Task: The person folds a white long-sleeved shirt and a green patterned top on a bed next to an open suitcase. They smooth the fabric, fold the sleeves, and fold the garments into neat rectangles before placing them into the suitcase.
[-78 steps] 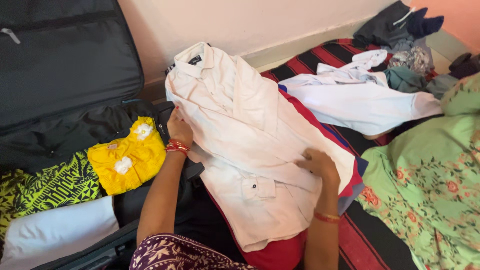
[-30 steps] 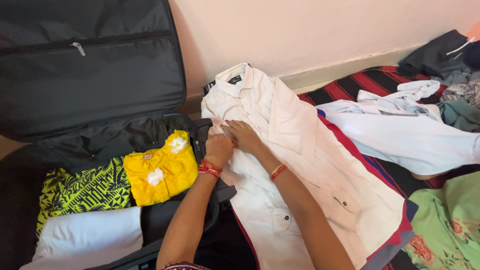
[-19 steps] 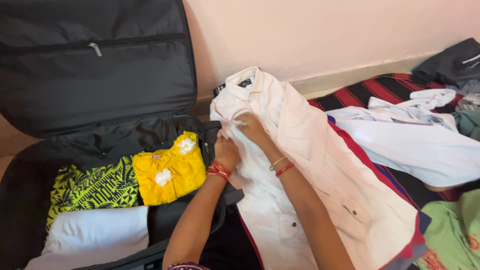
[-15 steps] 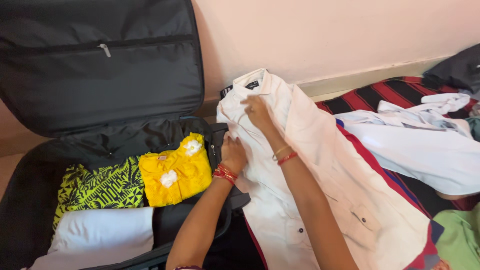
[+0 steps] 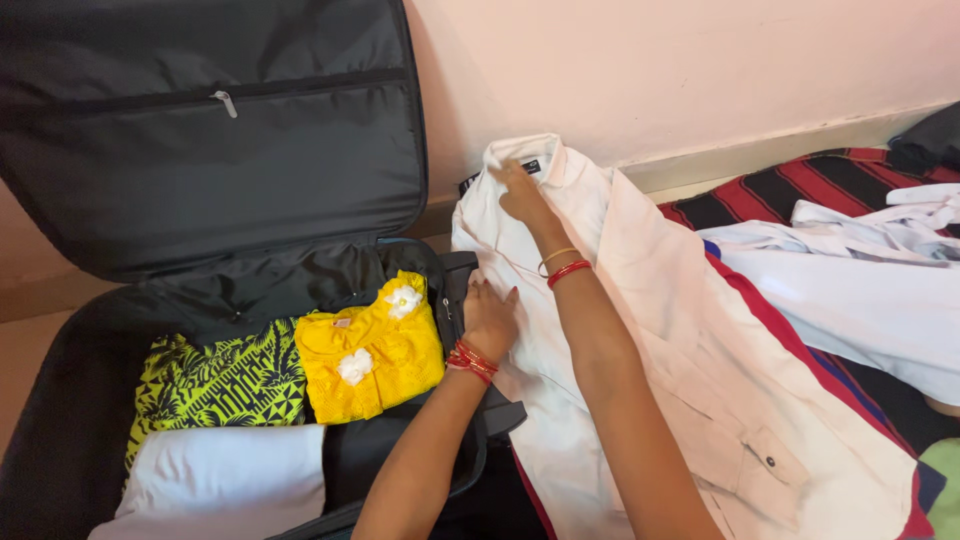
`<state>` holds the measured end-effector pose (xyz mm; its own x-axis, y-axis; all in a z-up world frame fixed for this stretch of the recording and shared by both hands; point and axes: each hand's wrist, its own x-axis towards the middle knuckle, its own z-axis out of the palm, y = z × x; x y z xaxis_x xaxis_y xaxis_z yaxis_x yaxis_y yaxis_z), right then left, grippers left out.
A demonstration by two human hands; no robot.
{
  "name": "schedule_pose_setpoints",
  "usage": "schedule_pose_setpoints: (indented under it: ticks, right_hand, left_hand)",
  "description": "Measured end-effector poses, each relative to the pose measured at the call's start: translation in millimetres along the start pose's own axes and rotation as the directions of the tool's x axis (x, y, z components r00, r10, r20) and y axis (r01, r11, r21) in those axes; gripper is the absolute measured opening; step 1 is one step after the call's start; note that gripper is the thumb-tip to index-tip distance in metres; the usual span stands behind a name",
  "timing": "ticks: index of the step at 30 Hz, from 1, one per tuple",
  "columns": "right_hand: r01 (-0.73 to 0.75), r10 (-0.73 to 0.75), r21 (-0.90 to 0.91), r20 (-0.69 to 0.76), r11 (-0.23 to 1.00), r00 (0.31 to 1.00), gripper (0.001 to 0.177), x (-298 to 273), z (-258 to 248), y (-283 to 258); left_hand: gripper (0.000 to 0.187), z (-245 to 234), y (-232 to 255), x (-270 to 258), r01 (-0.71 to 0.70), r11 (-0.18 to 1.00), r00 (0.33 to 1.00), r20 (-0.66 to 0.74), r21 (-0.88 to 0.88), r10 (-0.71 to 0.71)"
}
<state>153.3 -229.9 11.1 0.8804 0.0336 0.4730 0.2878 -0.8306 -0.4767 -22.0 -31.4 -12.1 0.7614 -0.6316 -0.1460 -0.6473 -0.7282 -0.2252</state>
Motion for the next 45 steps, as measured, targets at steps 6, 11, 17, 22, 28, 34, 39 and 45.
schedule_pose_setpoints:
  ticks: [6, 11, 17, 22, 28, 34, 39, 45]
  right_hand:
    - [0.079, -0.066, 0.170, -0.079, 0.982, 0.995, 0.079, -21.6, -11.1, -11.0]
    - [0.130, -0.098, 0.141, -0.212, 0.982, 0.972, 0.071, -56.7, -17.3, -64.2]
    - [0.165, -0.165, -0.065, 0.016, 0.984, 0.986, 0.040, -100.6, 7.5, -51.3]
    - [0.174, -0.176, -0.046, -0.029, 0.984, 0.984, 0.045, -126.4, 34.0, -33.1]
    - [0.081, -0.069, -0.095, 0.118, 0.992, 0.991, 0.062, -156.7, 1.6, -60.1]
    - [0.037, 0.016, -0.279, 0.183, 0.960, 0.983, 0.065, -216.5, -54.5, -105.6]
    - [0.076, 0.008, -0.387, 0.211, 0.919, 0.978, 0.063, -268.8, -100.4, -115.8]
    - [-0.015, 0.170, -0.446, 0.311, 0.895, 0.935, 0.070, -352.4, -174.0, -139.8]
  left_hand:
    - [0.064, -3.8, 0.3, -4.2, -0.009, 1.000, 0.999, 0.045, -0.020, 0.010]
    - [0.065, -2.4, 0.2, -3.7, -0.005, 1.000, 1.000, 0.016, -0.010, 0.005]
    - [0.065, -3.1, -0.8, -1.7, -0.002, 1.000, 1.000, 0.015, 0.024, 0.002]
    - [0.060, -4.9, -2.6, -3.2, 0.006, 1.000, 0.999, 0.050, -0.023, -0.005]
    - [0.058, -1.3, -3.4, 2.1, -0.086, 0.977, 0.988, 0.142, 0.193, 0.059]
    - [0.056, -5.6, -3.6, -2.1, -0.131, 0.925, 0.972, 0.230, 0.356, 0.049]
    - [0.053, -13.6, -4.9, -1.4, -0.139, 0.928, 0.966, 0.253, 0.345, 0.051]
    - [0.051, 4.2, -8.8, 10.2, -0.106, 0.948, 0.979, 0.196, 0.301, 0.047]
